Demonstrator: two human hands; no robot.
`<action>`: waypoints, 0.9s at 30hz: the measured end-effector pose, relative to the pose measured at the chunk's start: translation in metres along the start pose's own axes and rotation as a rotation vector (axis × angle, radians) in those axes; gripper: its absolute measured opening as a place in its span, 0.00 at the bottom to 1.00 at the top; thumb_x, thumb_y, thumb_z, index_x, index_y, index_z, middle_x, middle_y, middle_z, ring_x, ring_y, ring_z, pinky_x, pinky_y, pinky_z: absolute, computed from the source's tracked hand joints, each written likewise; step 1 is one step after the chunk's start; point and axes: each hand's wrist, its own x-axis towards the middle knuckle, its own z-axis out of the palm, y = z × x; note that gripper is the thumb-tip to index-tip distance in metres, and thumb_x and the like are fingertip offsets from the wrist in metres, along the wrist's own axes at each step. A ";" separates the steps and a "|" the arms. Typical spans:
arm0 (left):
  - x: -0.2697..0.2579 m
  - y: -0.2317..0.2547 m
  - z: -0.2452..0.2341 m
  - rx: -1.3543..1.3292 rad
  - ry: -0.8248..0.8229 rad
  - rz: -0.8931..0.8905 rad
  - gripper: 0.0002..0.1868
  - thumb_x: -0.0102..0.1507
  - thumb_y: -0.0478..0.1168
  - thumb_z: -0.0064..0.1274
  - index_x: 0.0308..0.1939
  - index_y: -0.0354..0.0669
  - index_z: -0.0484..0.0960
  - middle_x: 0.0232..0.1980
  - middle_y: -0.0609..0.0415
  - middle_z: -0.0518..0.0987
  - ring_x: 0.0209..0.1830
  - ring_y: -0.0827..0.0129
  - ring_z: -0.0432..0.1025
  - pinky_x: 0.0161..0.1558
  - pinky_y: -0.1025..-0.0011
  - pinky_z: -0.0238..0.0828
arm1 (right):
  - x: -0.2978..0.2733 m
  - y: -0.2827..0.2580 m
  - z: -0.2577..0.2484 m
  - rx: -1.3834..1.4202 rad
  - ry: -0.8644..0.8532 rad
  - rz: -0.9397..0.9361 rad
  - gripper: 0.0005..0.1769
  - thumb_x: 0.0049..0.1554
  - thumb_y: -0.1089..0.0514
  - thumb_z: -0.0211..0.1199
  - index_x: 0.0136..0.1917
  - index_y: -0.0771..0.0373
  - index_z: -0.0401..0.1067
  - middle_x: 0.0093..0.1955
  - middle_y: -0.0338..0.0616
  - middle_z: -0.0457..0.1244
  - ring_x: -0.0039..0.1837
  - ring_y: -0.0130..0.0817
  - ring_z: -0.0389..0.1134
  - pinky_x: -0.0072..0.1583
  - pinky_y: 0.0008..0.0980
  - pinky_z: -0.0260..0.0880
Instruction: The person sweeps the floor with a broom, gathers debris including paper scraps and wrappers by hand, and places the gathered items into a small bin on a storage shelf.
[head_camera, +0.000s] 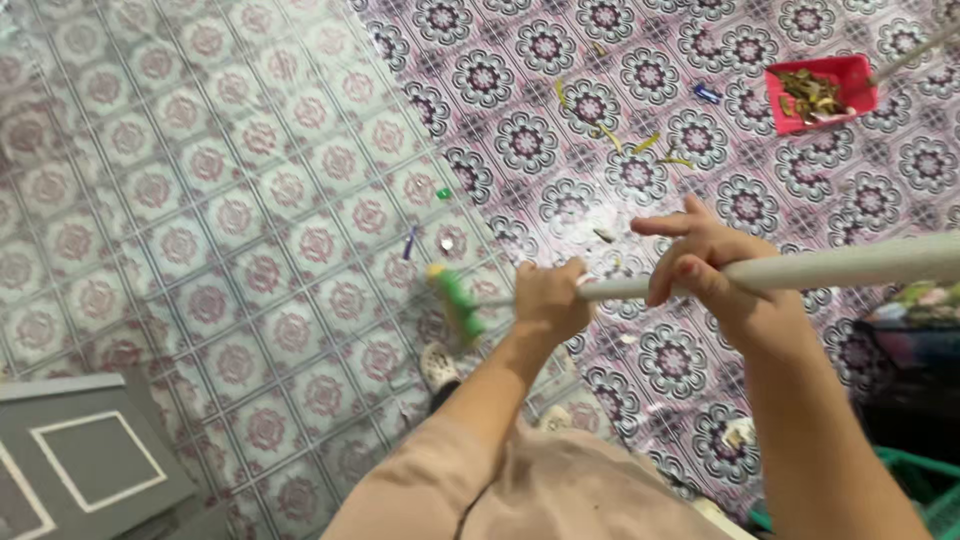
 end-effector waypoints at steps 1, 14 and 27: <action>-0.003 -0.027 -0.015 0.058 0.034 0.022 0.07 0.64 0.49 0.52 0.38 0.54 0.81 0.23 0.54 0.79 0.25 0.54 0.77 0.44 0.51 0.66 | 0.013 0.013 0.008 0.061 0.006 0.020 0.17 0.68 0.49 0.55 0.41 0.56 0.75 0.40 0.34 0.71 0.77 0.43 0.66 0.86 0.57 0.25; 0.060 -0.191 -0.029 -0.108 -0.044 -0.236 0.14 0.54 0.45 0.57 0.45 0.57 0.87 0.44 0.49 0.84 0.46 0.50 0.78 0.47 0.56 0.75 | 0.117 0.071 0.137 -0.130 -0.157 0.251 0.08 0.59 0.54 0.62 0.43 0.59 0.76 0.51 0.42 0.70 0.56 0.36 0.69 0.60 0.42 0.69; 0.161 -0.102 -0.110 -0.003 0.020 0.057 0.13 0.63 0.53 0.55 0.28 0.53 0.79 0.24 0.52 0.78 0.29 0.49 0.76 0.37 0.52 0.68 | 0.197 0.062 0.016 -0.001 0.107 0.010 0.18 0.69 0.52 0.53 0.39 0.56 0.72 0.37 0.36 0.68 0.66 0.39 0.71 0.85 0.58 0.43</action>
